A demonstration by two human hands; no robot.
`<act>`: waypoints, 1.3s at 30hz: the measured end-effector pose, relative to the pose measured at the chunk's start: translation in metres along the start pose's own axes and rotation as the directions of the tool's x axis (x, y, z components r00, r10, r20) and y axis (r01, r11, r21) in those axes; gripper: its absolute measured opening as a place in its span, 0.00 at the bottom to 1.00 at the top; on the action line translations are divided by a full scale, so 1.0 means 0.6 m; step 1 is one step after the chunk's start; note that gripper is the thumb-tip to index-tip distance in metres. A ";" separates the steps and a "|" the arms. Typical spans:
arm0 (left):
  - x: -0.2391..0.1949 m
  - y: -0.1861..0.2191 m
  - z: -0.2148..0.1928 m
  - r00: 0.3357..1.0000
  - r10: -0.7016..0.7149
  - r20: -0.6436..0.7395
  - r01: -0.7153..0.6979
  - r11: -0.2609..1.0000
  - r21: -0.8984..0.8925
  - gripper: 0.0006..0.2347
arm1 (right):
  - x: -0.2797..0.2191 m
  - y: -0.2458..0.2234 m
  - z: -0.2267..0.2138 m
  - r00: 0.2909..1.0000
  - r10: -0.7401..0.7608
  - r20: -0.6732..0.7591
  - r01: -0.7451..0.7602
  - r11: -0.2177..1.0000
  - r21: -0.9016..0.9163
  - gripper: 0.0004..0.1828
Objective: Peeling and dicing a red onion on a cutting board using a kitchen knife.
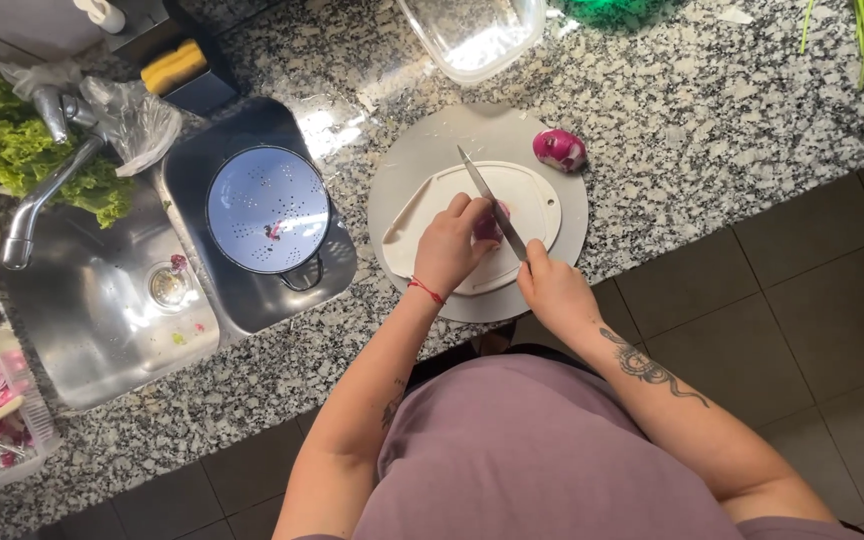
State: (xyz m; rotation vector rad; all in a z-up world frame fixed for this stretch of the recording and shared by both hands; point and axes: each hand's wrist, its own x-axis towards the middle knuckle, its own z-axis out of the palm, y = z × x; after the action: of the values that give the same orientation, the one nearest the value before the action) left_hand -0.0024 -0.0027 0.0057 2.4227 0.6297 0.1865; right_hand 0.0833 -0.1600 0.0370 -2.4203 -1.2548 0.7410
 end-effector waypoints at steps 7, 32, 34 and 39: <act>0.001 -0.002 0.003 1.000 -0.006 0.001 0.006 1.000 0.013 0.22 | 0.017 -0.005 -0.007 0.997 -0.047 0.059 0.048 0.998 -0.032 0.06; -0.003 -0.001 0.001 1.000 -0.015 0.018 0.015 1.000 0.017 0.23 | 0.005 -0.014 -0.005 1.000 0.026 0.016 -0.027 0.998 0.057 0.06; 0.001 -0.001 0.000 1.000 -0.017 0.024 0.016 1.000 0.020 0.23 | 0.009 -0.013 -0.006 0.999 0.024 0.022 -0.025 0.998 0.059 0.06; 0.001 0.001 0.000 0.999 -0.028 0.034 0.028 1.000 0.008 0.23 | 0.025 -0.012 -0.003 0.998 -0.029 0.047 0.028 0.999 0.016 0.07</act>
State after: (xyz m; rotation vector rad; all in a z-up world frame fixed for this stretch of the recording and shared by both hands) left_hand -0.0017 -0.0026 0.0061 2.4177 0.6492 0.1309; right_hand 0.0868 -0.1435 0.0374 -2.3809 -1.2944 0.8009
